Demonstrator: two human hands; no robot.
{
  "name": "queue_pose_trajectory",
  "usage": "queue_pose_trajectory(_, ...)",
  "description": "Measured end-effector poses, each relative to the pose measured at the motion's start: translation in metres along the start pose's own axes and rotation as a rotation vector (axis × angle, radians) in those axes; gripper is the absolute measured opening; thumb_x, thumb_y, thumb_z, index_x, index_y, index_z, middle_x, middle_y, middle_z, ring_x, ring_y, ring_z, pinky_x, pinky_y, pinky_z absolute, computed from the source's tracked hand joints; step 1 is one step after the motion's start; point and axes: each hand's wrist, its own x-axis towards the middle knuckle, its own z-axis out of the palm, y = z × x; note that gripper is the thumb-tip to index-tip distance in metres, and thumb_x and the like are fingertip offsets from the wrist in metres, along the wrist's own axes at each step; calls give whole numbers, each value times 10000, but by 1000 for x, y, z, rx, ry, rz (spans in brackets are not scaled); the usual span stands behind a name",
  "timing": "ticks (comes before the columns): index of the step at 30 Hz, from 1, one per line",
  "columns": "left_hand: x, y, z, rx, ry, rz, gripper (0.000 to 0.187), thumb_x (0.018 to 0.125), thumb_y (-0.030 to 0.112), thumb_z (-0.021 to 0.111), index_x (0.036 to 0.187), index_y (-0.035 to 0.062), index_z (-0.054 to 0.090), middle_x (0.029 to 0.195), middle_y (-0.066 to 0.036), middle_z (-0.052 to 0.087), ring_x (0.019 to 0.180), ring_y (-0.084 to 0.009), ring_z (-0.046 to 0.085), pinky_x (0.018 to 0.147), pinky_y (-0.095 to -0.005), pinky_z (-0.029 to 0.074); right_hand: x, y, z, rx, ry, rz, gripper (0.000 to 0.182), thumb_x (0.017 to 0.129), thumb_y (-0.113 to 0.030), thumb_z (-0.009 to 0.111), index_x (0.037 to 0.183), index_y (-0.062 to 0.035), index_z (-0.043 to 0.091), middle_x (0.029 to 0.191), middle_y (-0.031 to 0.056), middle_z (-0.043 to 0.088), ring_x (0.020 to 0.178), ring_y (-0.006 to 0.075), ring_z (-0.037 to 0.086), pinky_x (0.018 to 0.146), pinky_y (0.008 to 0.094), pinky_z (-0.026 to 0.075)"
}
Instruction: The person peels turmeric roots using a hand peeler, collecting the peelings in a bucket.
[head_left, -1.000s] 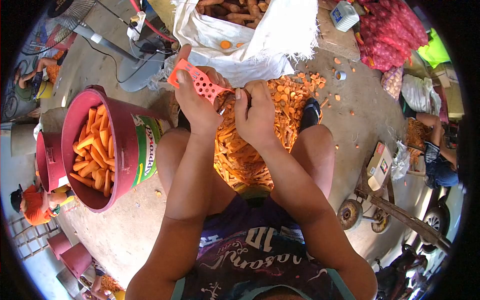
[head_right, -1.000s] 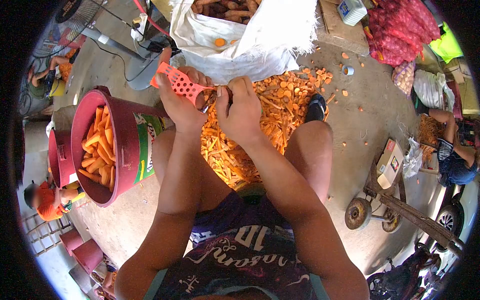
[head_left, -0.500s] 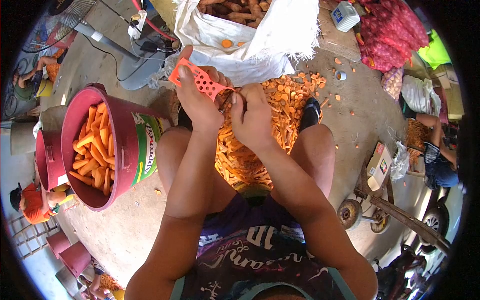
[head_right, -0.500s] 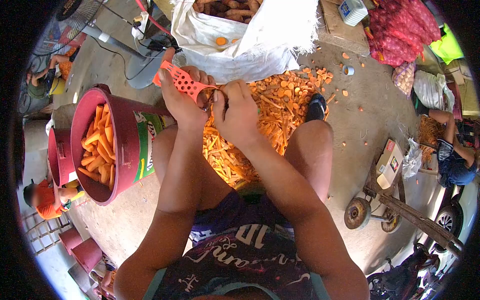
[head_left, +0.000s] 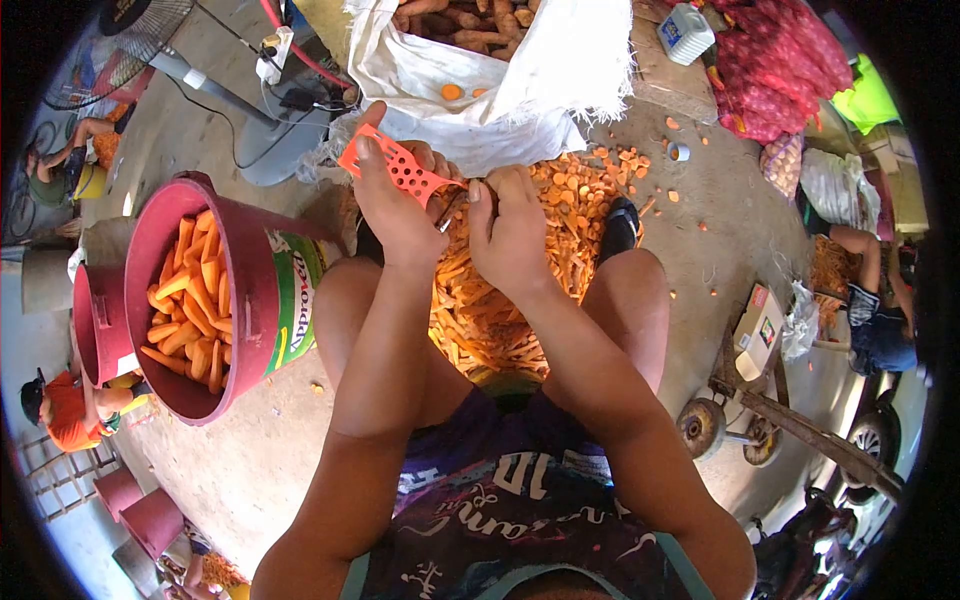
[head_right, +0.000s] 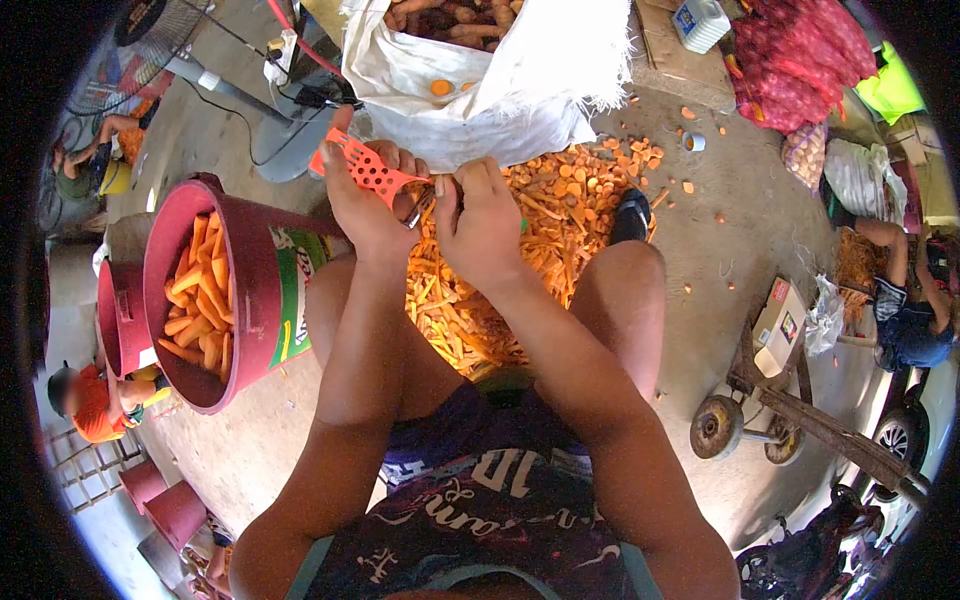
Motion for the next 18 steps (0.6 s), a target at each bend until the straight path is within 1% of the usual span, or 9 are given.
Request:
queue_pose_trajectory(2, 0, -1, -3, 7, 10, 2, 625, 1090, 607, 430, 1515, 150, 413, 746, -33, 487, 658, -181, 493, 632, -398, 474, -5, 0, 3, -27, -12, -30, 120, 956, -52, 648, 983, -5, 540, 933, 199, 571, 807, 426, 607, 694, 498, 504)
queue_pose_trajectory(8, 0, -1, -3, 60, 7, 41, 599, 1095, 591, 425, 1501, 150, 435, 743, -28, 469, 659, -196, 476, 654, -420, 466, -23, -19, 4, 20, -114, 45, 129, 948, -52, 657, 980, -2, 542, 921, 205, 570, 822, 426, 604, 701, 501, 502)
queue_pose_trajectory(9, -1, -1, -2, 43, 27, 24, 597, 1094, 593, 424, 1496, 152, 438, 738, -25, 462, 658, -191, 473, 658, -416, 466, -19, -16, 4, 22, -111, 44, 129, 948, -52, 657, 980, -2, 542, 921, 205, 570, 822, 426, 604, 701, 501, 502)
queue_pose_trajectory(11, -2, 1, -1, 28, 46, 8, 595, 1093, 596, 423, 1492, 154, 441, 732, -22, 456, 658, -187, 469, 662, -412, 466, -8, -5, 4, 15, 0, -22, 95, 976, -41, 621, 974, 14, 543, 914, 212, 555, 827, 434, 567, 742, 496, 474)
queue_pose_trajectory(12, -2, 0, -2, -8, 42, -13, 595, 1092, 600, 421, 1490, 157, 444, 726, -19, 450, 655, -181, 465, 662, -410, 465, -6, -5, 1, 16, 1, -23, 95, 976, -41, 621, 974, 14, 543, 914, 212, 555, 827, 434, 567, 742, 496, 474)
queue_pose_trajectory(14, -2, -1, -6, -43, 35, -34, 596, 1092, 603, 418, 1488, 160, 447, 720, -16, 444, 652, -175, 461, 663, -407, 464, -3, -7, -3, -24, -32, 47, 108, 987, -58, 622, 974, 18, 547, 919, 213, 560, 829, 436, 568, 748, 497, 474)
queue_pose_trajectory(16, 0, -2, -9, -128, 33, -61, 567, 1114, 538, 424, 1507, 129, 436, 726, -31, 496, 629, -180, 505, 619, -388, 511, -12, -13, -2, -21, -62, 9, 119, 978, -73, 636, 965, 8, 549, 925, 209, 570, 836, 436, 589, 731, 507, 487)
queue_pose_trajectory(17, 0, -3, -11, -130, 29, -59, 567, 1114, 538, 424, 1507, 129, 436, 726, -31, 496, 629, -180, 505, 619, -388, 511, -20, -16, 1, -17, -96, -27, 131, 968, -88, 650, 955, -3, 550, 932, 205, 580, 843, 436, 611, 713, 517, 500)
queue_pose_trajectory(18, 0, -2, -10, -141, 46, -73, 562, 1114, 544, 422, 1504, 140, 442, 724, -29, 492, 627, -178, 499, 618, -388, 510, -24, -20, 5, 45, -96, 8, 137, 976, -98, 649, 953, 0, 556, 933, 207, 580, 852, 442, 611, 717, 514, 501)
